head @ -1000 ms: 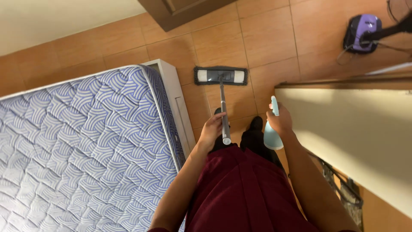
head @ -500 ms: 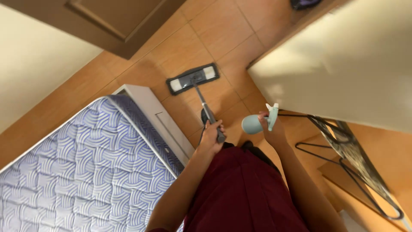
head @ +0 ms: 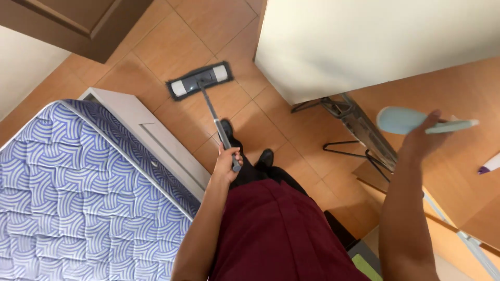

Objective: Mopping the floor in a bedroom using a spray mop and cleaning solution.

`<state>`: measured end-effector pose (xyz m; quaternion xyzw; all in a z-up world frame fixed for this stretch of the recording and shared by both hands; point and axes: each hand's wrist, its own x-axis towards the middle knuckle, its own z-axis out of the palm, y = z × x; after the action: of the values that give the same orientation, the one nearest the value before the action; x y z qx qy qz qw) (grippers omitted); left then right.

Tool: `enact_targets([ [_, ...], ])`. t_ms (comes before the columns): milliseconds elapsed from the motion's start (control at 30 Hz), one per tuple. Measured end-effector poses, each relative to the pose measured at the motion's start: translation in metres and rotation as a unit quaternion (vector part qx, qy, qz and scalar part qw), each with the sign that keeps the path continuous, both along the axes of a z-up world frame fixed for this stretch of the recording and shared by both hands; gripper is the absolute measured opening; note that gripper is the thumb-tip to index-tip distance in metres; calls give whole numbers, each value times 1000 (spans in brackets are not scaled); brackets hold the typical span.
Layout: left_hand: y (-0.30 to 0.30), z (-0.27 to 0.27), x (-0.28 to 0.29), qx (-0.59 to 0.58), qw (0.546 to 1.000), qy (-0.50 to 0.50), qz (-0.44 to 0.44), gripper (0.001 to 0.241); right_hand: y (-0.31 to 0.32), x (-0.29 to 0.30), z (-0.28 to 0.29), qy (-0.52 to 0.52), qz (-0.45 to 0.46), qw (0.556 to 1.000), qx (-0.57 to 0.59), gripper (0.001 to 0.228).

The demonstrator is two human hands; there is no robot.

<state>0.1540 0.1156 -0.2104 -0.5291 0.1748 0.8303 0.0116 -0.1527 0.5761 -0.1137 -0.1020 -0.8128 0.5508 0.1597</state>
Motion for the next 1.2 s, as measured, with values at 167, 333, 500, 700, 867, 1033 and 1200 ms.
enact_targets([
  [167,19,-17,10,-3,999,10,37,95,19,-45,-55,72,15,994,78,64],
  [333,28,-9,3,8,999,-14,51,75,-55,-10,62,-174,19,973,152,70],
  [500,25,-18,-12,1,995,21,98,59,-50,39,31,-280,182,920,207,42],
  [700,23,-53,-54,-31,994,59,89,61,-292,154,25,-599,403,687,-83,57],
  [867,-7,-36,-91,-38,996,53,57,71,-356,150,-94,-634,406,651,-104,59],
  [1033,-56,-132,-130,-238,946,43,-218,72,-424,98,-68,-471,383,792,61,52],
  [1200,-146,-196,-187,-261,934,65,-233,67,-529,51,-104,-304,404,827,245,50],
])
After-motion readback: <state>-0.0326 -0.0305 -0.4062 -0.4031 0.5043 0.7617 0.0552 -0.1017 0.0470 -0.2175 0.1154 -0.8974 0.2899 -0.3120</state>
